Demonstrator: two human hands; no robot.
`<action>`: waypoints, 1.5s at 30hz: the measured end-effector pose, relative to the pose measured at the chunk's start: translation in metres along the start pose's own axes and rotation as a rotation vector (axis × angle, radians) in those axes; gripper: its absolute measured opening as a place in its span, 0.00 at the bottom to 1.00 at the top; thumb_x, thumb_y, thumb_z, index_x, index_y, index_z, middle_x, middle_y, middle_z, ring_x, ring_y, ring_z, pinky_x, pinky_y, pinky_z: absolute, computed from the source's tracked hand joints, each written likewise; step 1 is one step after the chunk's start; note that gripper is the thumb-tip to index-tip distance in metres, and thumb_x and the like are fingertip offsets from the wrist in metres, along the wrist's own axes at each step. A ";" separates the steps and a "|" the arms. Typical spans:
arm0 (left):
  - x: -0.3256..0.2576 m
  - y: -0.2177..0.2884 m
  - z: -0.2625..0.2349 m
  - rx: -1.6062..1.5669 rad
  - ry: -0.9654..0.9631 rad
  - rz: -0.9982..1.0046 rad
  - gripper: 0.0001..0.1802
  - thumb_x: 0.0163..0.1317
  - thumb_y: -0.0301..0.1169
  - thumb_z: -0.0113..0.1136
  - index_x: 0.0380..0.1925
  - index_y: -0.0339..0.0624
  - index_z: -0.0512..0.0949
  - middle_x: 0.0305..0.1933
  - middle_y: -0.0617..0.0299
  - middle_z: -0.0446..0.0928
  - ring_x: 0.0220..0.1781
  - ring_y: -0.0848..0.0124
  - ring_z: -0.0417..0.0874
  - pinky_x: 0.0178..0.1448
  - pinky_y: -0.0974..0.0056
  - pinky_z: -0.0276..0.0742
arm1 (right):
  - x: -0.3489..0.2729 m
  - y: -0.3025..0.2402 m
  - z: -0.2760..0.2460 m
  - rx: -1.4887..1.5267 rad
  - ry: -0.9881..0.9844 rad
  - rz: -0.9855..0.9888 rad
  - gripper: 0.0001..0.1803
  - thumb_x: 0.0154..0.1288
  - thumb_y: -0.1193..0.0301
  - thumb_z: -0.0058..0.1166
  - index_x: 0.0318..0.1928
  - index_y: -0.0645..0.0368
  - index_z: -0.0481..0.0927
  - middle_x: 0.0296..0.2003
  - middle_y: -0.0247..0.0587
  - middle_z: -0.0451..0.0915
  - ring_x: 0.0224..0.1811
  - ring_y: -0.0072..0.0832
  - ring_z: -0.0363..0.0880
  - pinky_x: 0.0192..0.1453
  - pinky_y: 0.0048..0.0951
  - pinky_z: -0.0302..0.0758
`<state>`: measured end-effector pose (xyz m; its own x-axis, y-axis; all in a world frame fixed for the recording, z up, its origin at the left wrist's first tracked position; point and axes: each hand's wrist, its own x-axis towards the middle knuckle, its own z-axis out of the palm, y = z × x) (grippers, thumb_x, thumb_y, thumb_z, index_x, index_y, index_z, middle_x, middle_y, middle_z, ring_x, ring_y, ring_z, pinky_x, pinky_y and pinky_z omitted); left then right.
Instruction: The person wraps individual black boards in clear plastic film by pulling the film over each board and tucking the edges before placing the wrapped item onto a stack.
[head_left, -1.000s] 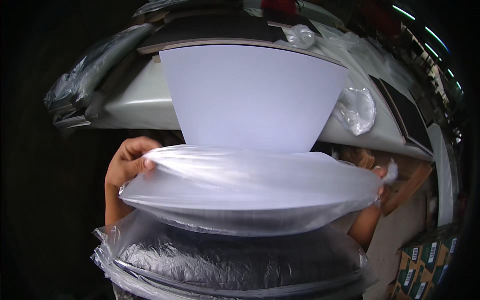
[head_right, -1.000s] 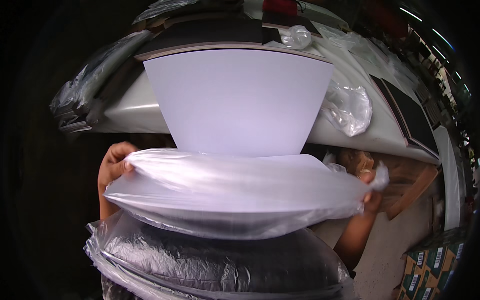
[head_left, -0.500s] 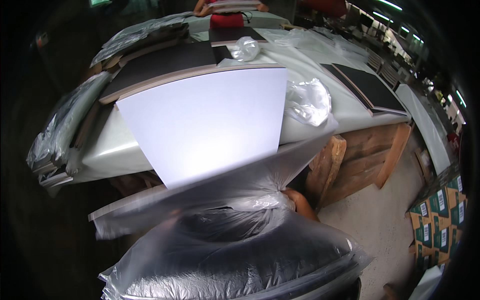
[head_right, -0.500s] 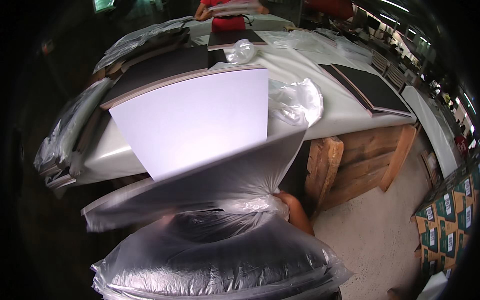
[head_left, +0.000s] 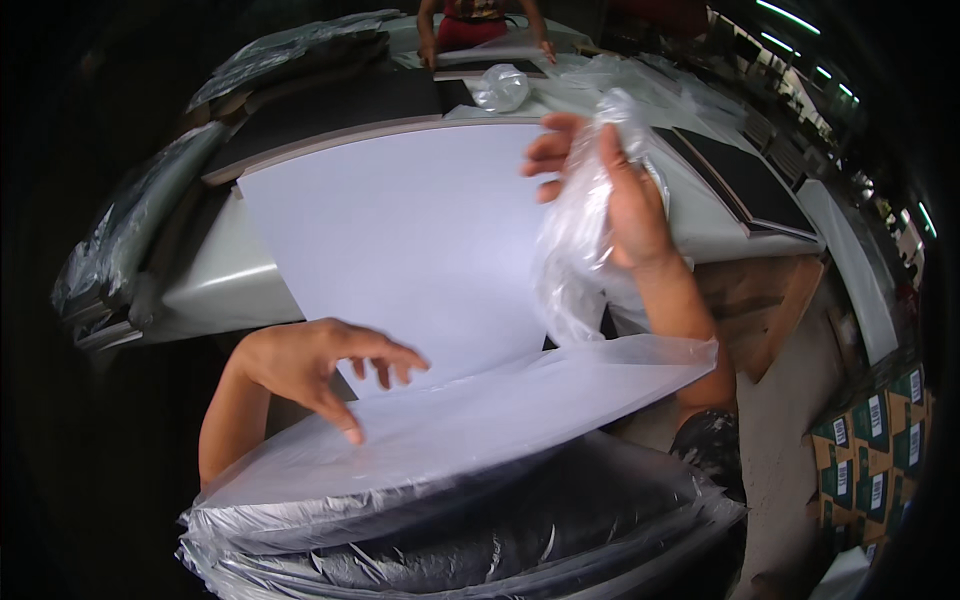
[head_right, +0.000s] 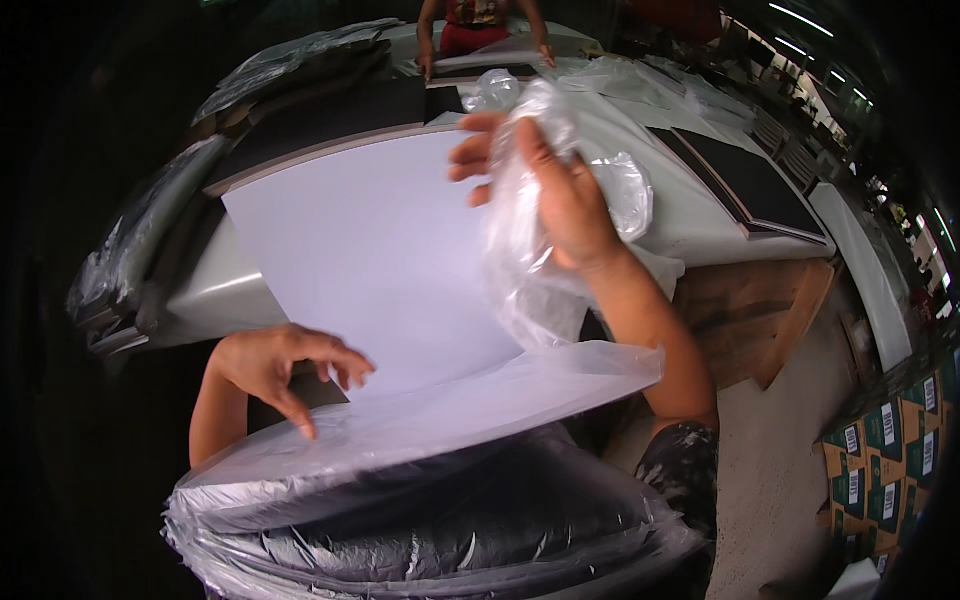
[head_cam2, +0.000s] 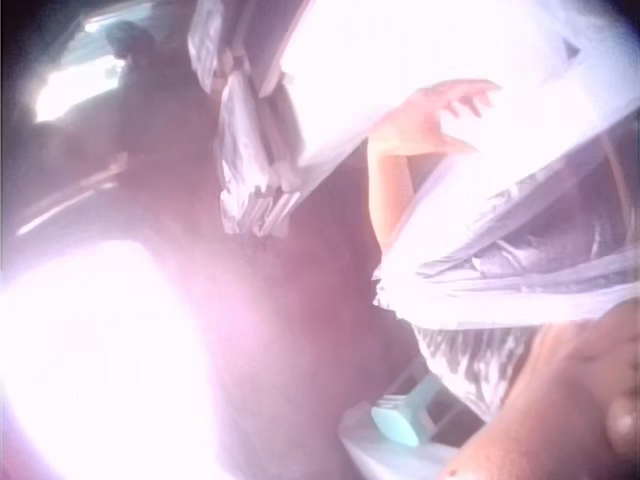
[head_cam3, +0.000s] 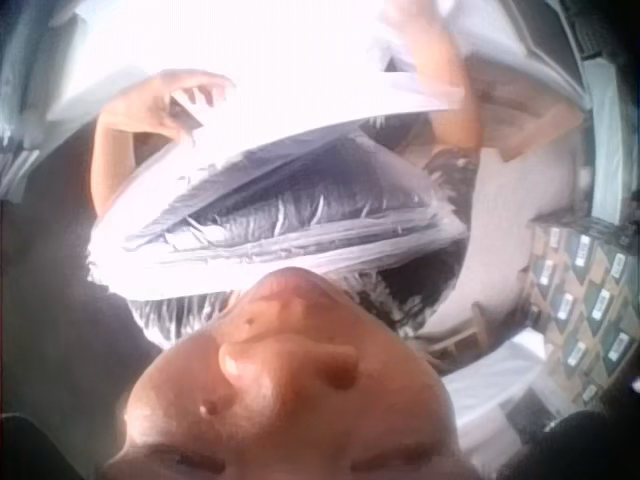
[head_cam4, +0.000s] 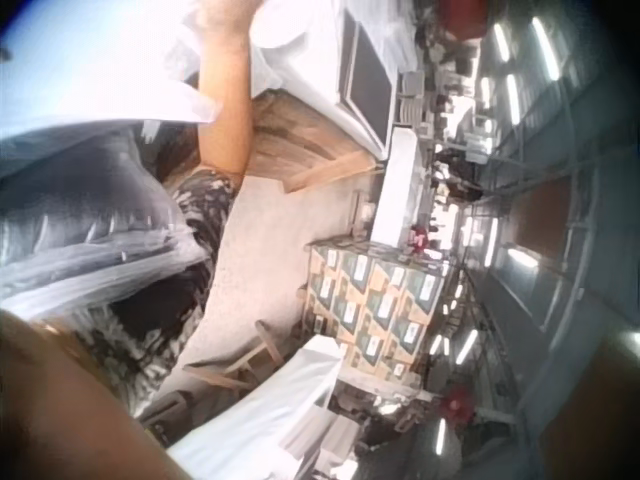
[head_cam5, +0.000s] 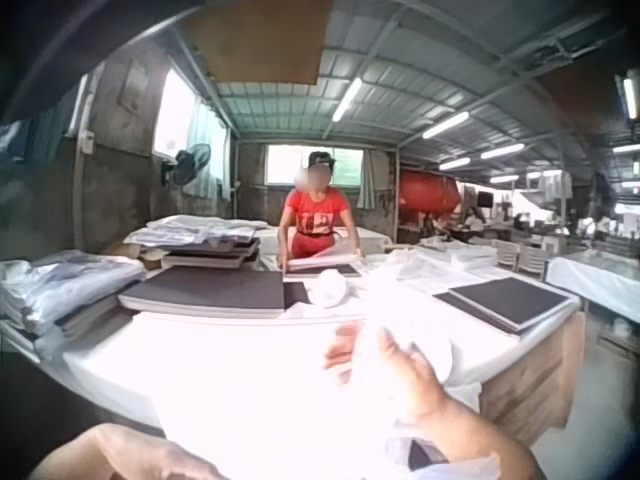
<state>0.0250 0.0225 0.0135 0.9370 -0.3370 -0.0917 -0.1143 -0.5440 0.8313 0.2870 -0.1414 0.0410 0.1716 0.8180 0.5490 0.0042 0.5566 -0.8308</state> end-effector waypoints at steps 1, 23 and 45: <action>0.015 0.008 0.007 0.059 0.207 0.023 0.42 0.32 0.37 0.76 0.52 0.42 0.67 0.44 0.59 0.72 0.40 0.70 0.75 0.43 0.68 0.70 | 0.000 0.010 0.020 0.105 -0.009 0.074 0.29 0.67 0.51 0.32 0.55 0.63 0.62 0.48 0.47 0.69 0.53 0.34 0.67 0.51 0.29 0.67; 0.038 -0.042 0.071 -0.374 1.182 -0.116 0.11 0.57 0.32 0.59 0.21 0.39 0.72 0.22 0.69 0.69 0.26 0.81 0.66 0.31 0.75 0.65 | -0.052 0.116 0.098 0.369 0.207 0.531 0.14 0.58 0.66 0.56 0.40 0.62 0.75 0.36 0.34 0.76 0.40 0.20 0.73 0.45 0.24 0.70; 0.036 -0.033 0.075 -0.384 1.034 0.078 0.15 0.63 0.38 0.49 0.30 0.37 0.74 0.33 0.63 0.75 0.38 0.75 0.72 0.48 0.68 0.67 | -0.057 0.093 0.091 0.192 0.137 0.337 0.07 0.56 0.69 0.56 0.26 0.57 0.75 0.21 0.28 0.73 0.24 0.15 0.68 0.30 0.19 0.66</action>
<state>0.0380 -0.0295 -0.0582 0.7759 0.5425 0.3220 -0.2427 -0.2143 0.9461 0.1880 -0.1232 -0.0589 0.2611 0.9397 0.2208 -0.2566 0.2880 -0.9226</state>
